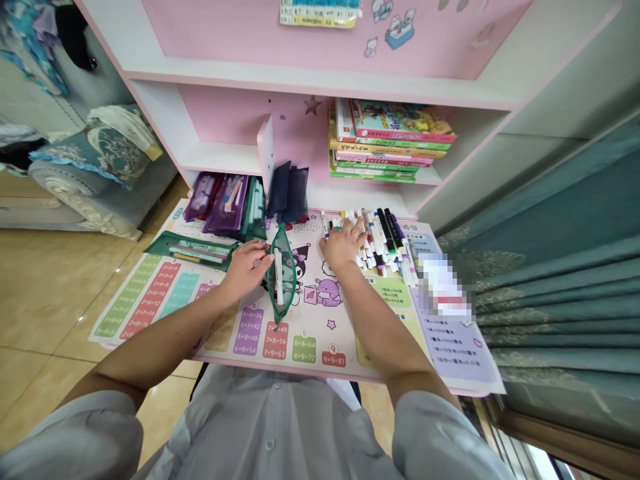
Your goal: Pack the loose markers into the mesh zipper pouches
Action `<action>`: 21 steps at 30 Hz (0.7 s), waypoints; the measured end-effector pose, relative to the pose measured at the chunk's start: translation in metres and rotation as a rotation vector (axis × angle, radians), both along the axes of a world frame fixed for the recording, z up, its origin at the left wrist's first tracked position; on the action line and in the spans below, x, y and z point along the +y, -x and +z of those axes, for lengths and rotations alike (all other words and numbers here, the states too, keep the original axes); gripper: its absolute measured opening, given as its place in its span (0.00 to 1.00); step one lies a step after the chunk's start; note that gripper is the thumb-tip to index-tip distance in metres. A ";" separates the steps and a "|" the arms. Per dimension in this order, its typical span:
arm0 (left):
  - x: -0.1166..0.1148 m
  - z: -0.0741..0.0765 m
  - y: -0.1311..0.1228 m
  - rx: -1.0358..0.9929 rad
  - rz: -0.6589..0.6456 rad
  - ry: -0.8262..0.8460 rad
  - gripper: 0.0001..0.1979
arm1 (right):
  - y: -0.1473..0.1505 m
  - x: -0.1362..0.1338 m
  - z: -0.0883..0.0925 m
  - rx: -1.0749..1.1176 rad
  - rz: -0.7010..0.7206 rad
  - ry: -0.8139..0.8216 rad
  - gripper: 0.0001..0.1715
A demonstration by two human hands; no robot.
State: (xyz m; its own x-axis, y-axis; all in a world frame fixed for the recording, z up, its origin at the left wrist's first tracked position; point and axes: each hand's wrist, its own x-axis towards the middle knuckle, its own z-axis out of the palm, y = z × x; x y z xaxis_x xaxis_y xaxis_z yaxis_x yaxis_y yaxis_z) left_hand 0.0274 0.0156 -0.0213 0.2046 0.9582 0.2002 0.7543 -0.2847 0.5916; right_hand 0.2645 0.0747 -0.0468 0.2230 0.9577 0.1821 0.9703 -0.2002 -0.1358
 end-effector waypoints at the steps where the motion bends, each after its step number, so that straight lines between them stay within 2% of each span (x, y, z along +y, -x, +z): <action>1: 0.000 0.000 0.000 -0.001 -0.002 0.001 0.14 | 0.002 0.001 0.002 -0.009 0.004 0.017 0.24; 5: -0.001 0.003 0.000 0.005 0.004 0.022 0.13 | 0.007 0.006 0.008 -0.061 0.037 0.051 0.25; 11: -0.002 0.005 0.000 0.007 0.012 0.035 0.13 | 0.010 0.011 0.006 -0.058 0.045 0.087 0.25; 15: -0.001 0.004 -0.001 0.002 0.016 0.031 0.13 | 0.014 0.000 0.015 0.054 0.070 0.083 0.23; 21: 0.000 -0.001 0.000 -0.010 0.005 0.002 0.13 | 0.020 -0.023 0.039 0.282 0.138 -0.058 0.12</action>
